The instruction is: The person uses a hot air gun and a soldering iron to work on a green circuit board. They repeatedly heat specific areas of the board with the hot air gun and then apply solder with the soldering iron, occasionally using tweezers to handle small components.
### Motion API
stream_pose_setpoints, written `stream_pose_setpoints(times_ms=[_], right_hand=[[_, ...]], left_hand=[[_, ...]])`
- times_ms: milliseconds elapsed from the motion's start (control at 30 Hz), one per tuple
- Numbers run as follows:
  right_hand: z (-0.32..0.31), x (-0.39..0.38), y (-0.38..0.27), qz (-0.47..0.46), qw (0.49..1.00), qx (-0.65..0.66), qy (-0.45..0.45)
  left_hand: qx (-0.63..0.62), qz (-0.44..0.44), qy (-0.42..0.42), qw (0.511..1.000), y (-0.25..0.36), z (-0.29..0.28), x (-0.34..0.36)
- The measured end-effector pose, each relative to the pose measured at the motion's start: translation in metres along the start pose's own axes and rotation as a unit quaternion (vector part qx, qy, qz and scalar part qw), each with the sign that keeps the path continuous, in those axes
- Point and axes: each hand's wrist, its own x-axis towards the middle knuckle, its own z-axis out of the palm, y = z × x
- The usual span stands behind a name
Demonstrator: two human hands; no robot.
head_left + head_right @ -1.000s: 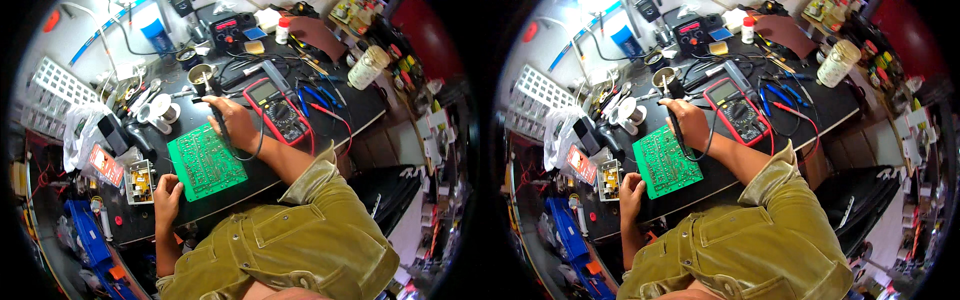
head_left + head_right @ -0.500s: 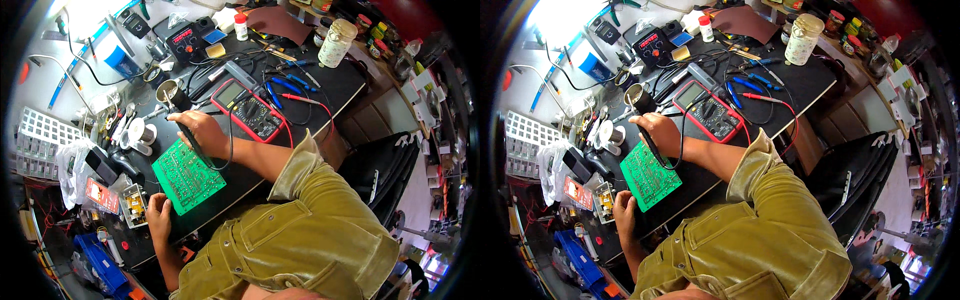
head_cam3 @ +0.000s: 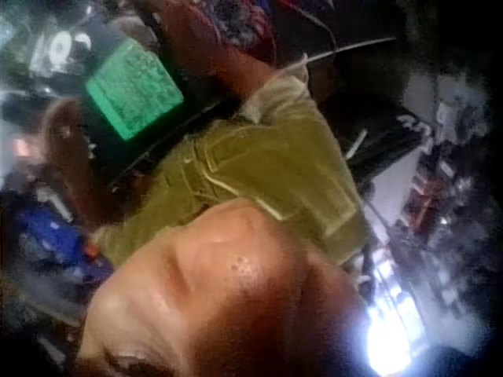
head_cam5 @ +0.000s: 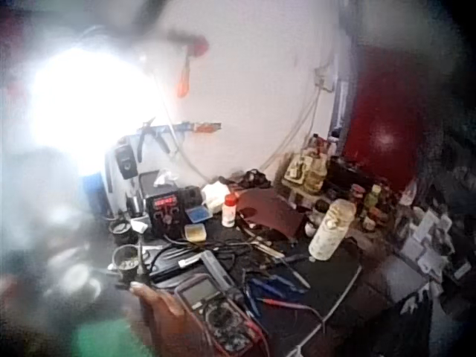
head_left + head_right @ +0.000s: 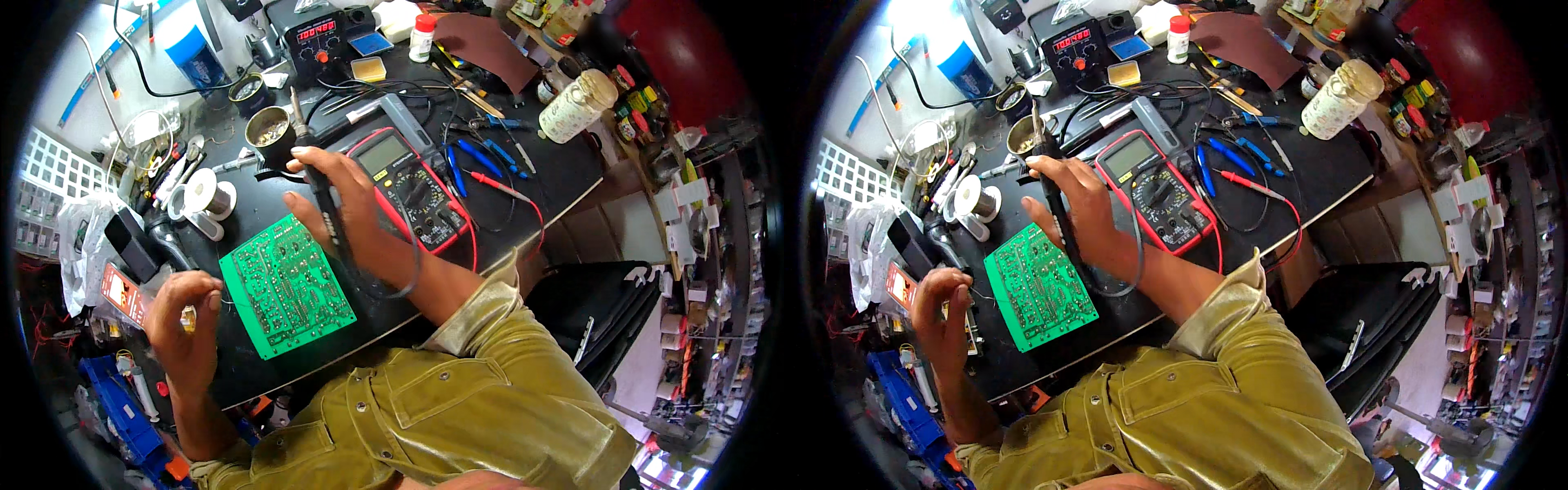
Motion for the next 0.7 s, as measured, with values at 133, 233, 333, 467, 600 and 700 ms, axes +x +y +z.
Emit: stream_pose_setpoints(times_ms=[133,233,333,467,600,700], right_hand=[[-0.035,0.013,-0.022,-0.023,0.998,0.057,0.015],[-0.058,0.022,-0.024,-0.086,0.993,0.072,0.047],[-0.077,0.028,-0.016,-0.171,0.983,0.041,0.059],[-0.089,0.031,-0.011,-0.182,0.978,0.045,0.088],[-0.099,0.028,-0.005,-0.193,0.966,0.052,0.164],[-0.111,0.023,-0.001,-0.158,0.960,0.088,0.212]], left_hand=[[0.039,0.072,-0.087,0.993,0.010,0.013,0.059],[0.013,0.105,-0.150,0.983,0.009,0.047,0.122],[0.086,0.196,-0.220,0.952,0.021,0.097,0.183],[0.083,0.263,-0.254,0.927,0.029,0.199,0.243],[0.122,0.294,-0.261,0.912,0.037,0.299,0.281],[0.158,0.214,-0.280,0.922,0.042,0.356,0.299]])
